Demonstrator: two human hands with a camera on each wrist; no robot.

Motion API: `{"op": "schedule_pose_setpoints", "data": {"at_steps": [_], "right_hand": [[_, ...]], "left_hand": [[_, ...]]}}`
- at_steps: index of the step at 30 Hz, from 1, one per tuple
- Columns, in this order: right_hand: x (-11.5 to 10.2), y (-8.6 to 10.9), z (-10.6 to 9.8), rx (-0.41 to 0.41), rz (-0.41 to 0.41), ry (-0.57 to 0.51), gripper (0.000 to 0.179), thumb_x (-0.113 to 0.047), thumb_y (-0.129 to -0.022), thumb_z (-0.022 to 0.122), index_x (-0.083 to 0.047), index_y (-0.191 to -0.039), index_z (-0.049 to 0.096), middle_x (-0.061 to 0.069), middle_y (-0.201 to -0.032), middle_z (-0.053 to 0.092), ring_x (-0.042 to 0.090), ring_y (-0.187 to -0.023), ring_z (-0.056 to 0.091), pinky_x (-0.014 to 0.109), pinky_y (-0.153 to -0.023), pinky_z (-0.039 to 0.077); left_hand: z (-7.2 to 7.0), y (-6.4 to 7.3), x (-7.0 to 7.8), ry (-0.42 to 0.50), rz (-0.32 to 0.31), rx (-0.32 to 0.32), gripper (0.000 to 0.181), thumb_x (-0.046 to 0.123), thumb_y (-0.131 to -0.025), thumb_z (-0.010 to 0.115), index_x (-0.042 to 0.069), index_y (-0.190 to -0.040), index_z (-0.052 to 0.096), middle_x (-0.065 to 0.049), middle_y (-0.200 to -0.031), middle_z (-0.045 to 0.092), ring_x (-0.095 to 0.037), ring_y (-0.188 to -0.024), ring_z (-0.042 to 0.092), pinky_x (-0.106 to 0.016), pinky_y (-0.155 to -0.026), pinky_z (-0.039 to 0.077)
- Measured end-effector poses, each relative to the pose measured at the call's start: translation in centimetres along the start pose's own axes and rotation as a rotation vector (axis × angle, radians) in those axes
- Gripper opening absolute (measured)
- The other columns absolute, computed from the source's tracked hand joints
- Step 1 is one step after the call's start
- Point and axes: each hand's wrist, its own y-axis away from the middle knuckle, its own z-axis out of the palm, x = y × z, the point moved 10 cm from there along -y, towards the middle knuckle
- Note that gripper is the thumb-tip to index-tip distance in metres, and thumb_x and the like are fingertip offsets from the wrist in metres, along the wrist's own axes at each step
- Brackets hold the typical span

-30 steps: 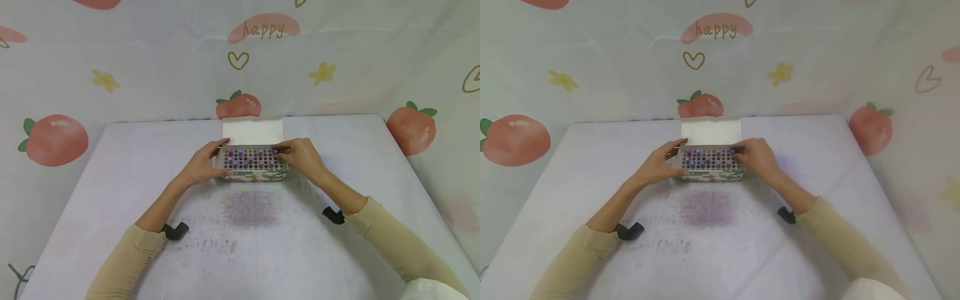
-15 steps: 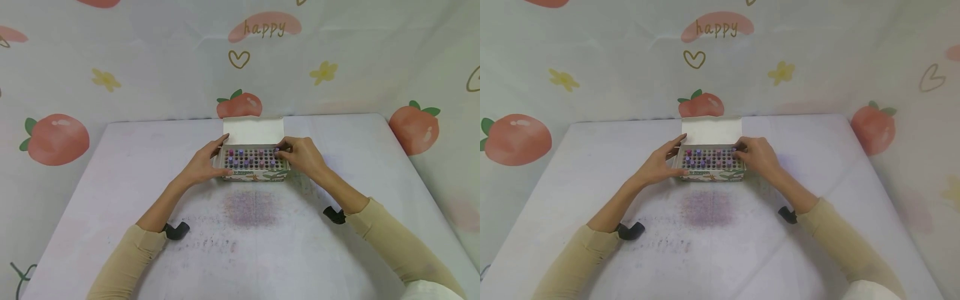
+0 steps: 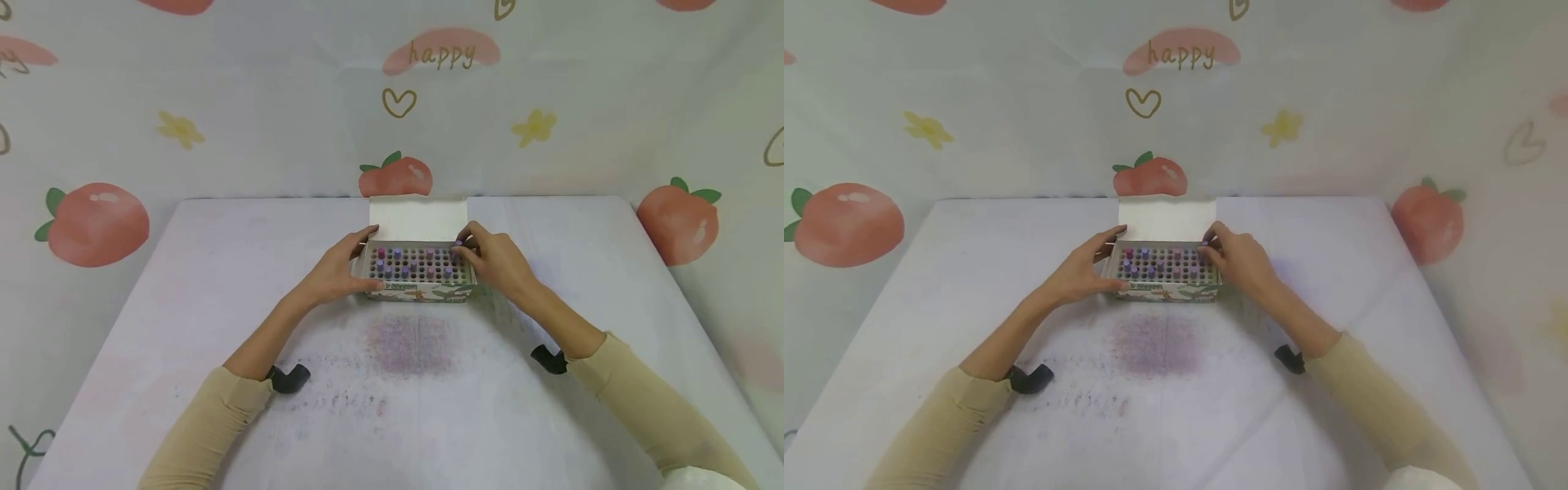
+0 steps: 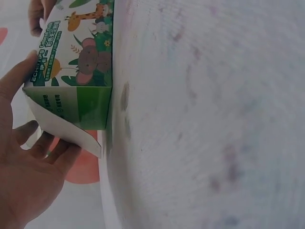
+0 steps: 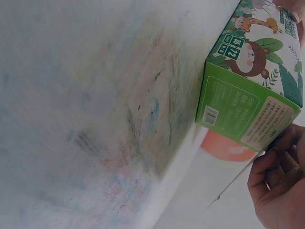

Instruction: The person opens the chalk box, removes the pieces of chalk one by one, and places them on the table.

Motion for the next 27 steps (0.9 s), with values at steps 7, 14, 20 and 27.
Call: {"op": "schedule_pose_setpoints", "data": {"at_steps": [7,14,20,27], "right_hand": [[-0.4,-0.1,-0.2,0.033,-0.053,0.056,0.022,-0.023,-0.104,0.055,-0.006,-0.116,0.049,0.008,-0.091,0.075,0.014,-0.053,0.058,0.030,-0.049,0.044],[-0.9,-0.1,-1.8,0.134,-0.097,0.008,0.019,-0.018,-0.104,0.054,-0.004,-0.118,0.050,0.015,-0.091,0.074,0.015,-0.047,0.045,0.028,-0.047,0.038],[-1.7,0.0,-3.3,0.206,-0.133,-0.116,0.019,-0.016,-0.103,0.055,-0.004,-0.117,0.052,0.009,-0.093,0.076,0.021,-0.052,0.055,0.022,-0.042,0.033],[-1.7,0.3,-4.0,0.208,-0.047,-0.352,0.020,-0.018,-0.103,0.056,-0.002,-0.116,0.054,0.009,-0.095,0.075,0.027,-0.070,0.066,0.021,-0.048,0.045]], "left_hand": [[0.1,-0.1,0.0,-0.022,0.002,-0.006,0.104,0.035,-0.078,0.086,0.024,-0.159,0.023,-0.014,-0.152,0.036,-0.035,-0.137,0.042,-0.047,-0.114,0.039],[0.2,-0.5,0.5,-0.048,0.041,-0.013,0.097,0.033,-0.078,0.087,0.018,-0.156,0.031,-0.012,-0.135,0.048,-0.030,-0.132,0.046,-0.043,-0.114,0.041],[0.1,-0.6,0.6,-0.072,0.073,-0.010,0.094,0.034,-0.078,0.086,0.014,-0.155,0.035,-0.011,-0.139,0.048,-0.028,-0.133,0.045,-0.040,-0.115,0.039],[0.0,-0.4,0.5,-0.092,0.066,-0.006,0.094,0.035,-0.078,0.086,0.016,-0.155,0.036,-0.011,-0.140,0.049,-0.029,-0.133,0.045,-0.042,-0.114,0.040]]}}
